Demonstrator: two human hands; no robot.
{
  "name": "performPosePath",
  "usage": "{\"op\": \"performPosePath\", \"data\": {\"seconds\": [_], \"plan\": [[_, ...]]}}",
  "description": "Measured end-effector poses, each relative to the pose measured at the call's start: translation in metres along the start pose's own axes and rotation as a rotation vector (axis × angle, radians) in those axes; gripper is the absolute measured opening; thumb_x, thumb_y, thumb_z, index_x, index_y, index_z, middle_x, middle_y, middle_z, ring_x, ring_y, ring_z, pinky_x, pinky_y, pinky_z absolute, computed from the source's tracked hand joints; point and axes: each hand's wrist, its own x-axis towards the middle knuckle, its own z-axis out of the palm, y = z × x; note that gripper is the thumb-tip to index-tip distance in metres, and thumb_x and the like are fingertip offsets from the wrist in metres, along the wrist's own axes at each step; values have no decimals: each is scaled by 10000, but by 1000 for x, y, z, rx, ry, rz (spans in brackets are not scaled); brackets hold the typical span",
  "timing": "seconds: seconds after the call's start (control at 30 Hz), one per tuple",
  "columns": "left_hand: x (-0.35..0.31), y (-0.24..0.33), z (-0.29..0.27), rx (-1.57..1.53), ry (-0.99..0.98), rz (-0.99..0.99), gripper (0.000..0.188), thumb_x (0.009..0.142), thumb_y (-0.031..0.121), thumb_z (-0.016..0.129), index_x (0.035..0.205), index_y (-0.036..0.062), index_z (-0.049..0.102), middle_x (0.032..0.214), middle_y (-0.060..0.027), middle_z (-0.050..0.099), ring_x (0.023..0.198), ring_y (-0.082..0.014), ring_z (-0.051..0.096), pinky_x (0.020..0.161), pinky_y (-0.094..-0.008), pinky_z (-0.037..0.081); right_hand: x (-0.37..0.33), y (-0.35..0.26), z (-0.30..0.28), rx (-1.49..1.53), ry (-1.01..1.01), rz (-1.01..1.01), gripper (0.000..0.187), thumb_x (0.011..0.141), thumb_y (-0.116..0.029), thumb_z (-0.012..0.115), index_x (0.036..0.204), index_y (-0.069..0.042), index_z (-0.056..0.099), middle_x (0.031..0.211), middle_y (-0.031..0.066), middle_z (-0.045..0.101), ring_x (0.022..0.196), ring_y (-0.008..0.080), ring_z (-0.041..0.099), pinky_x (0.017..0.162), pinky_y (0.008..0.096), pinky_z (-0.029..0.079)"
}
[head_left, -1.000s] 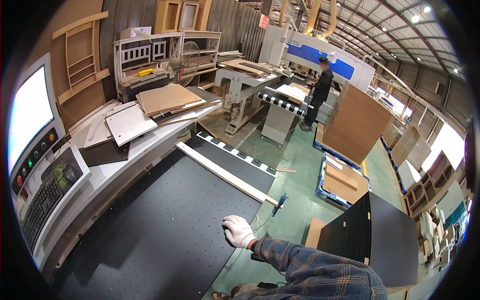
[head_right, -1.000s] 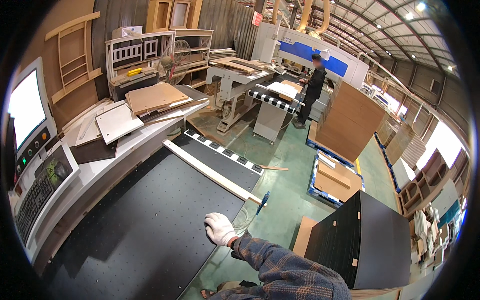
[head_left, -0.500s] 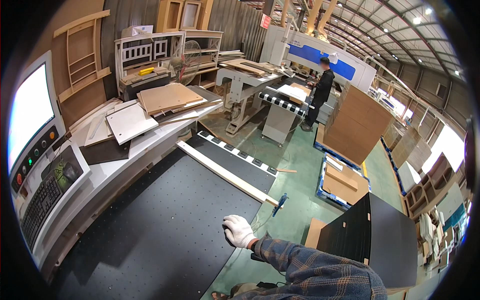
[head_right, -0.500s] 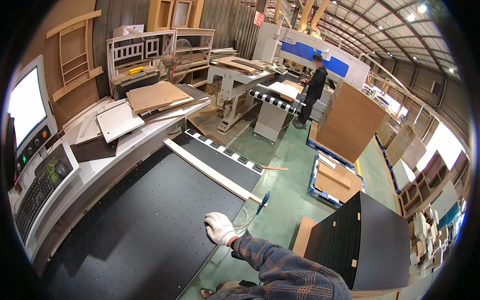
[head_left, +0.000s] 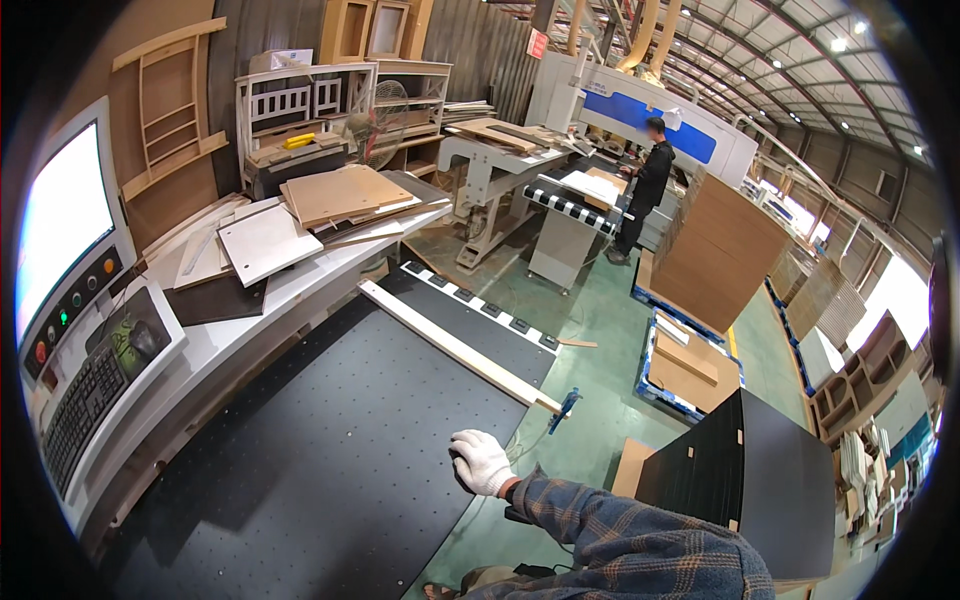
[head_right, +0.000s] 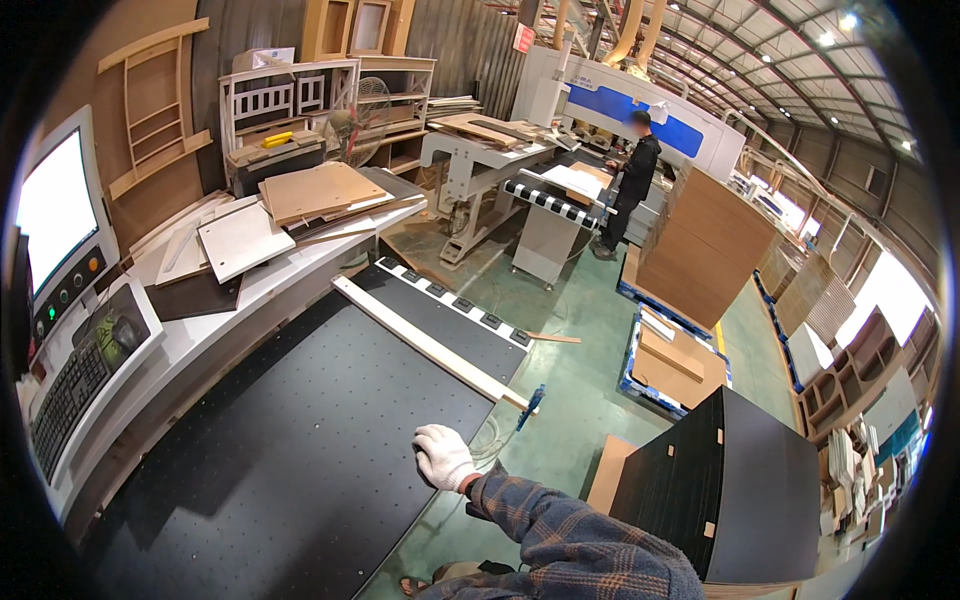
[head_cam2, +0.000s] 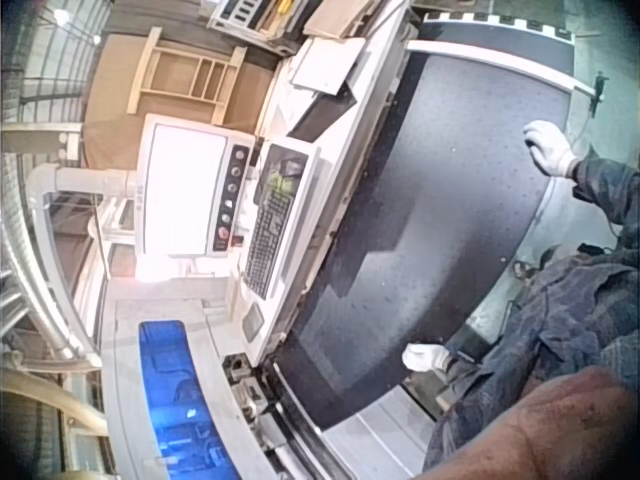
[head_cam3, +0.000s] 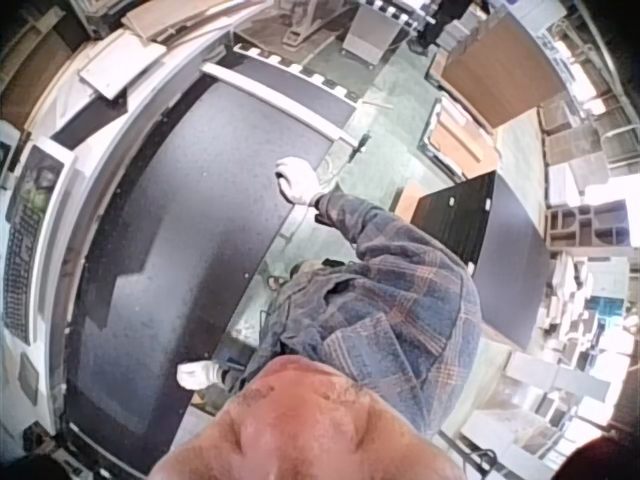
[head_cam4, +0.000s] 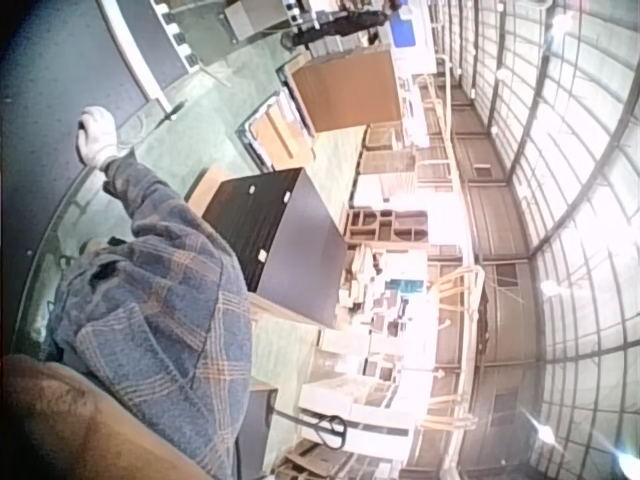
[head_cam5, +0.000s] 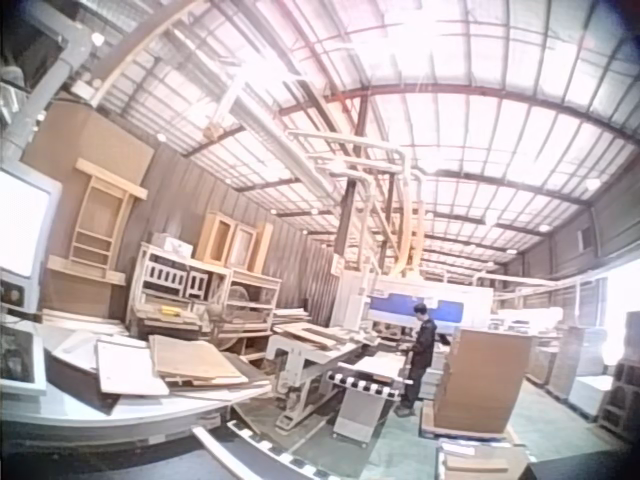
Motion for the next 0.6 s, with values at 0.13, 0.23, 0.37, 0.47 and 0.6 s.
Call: {"op": "performPosePath", "data": {"seconds": [0.13,0.23,0.37,0.47,0.6], "plan": [[3,2,-1,42,-4,24,312,1085,215,564,845,39,659,856,-146,656,797,-347,618,770,-487,514,1,-2,-1,-1,3,3,280,813,-127,681,1082,-53,652,1222,156,653,1179,378,604,1015,480,486],[3,2,-1,66,11,51,306,1085,218,566,852,42,658,856,-143,654,789,-341,618,760,-481,515,1,-3,-1,-16,9,6,271,821,-143,679,1075,-52,661,1209,149,659,1174,365,610,1019,471,487],[0,-1,0,90,-17,56,275,1085,210,565,898,34,663,877,-142,654,794,-336,627,760,-470,527,2,-3,-3,-24,6,4,266,823,-150,679,1070,-51,665,1201,146,662,1168,360,613,1015,468,490],[2,-5,-2,177,-24,213,259,1089,204,556,945,19,667,907,-146,658,805,-337,638,769,-459,541,2,-3,-3,-21,-1,3,265,823,-148,677,1069,-50,664,1201,148,662,1167,361,613,1013,470,491],[-1,-6,-2,210,-31,195,244,1087,195,559,975,7,667,944,-154,668,841,-343,650,791,-467,548,2,-3,-3,-20,-5,4,265,823,-144,675,1070,-47,664,1200,152,662,1167,363,614,1014,471,490]]}}
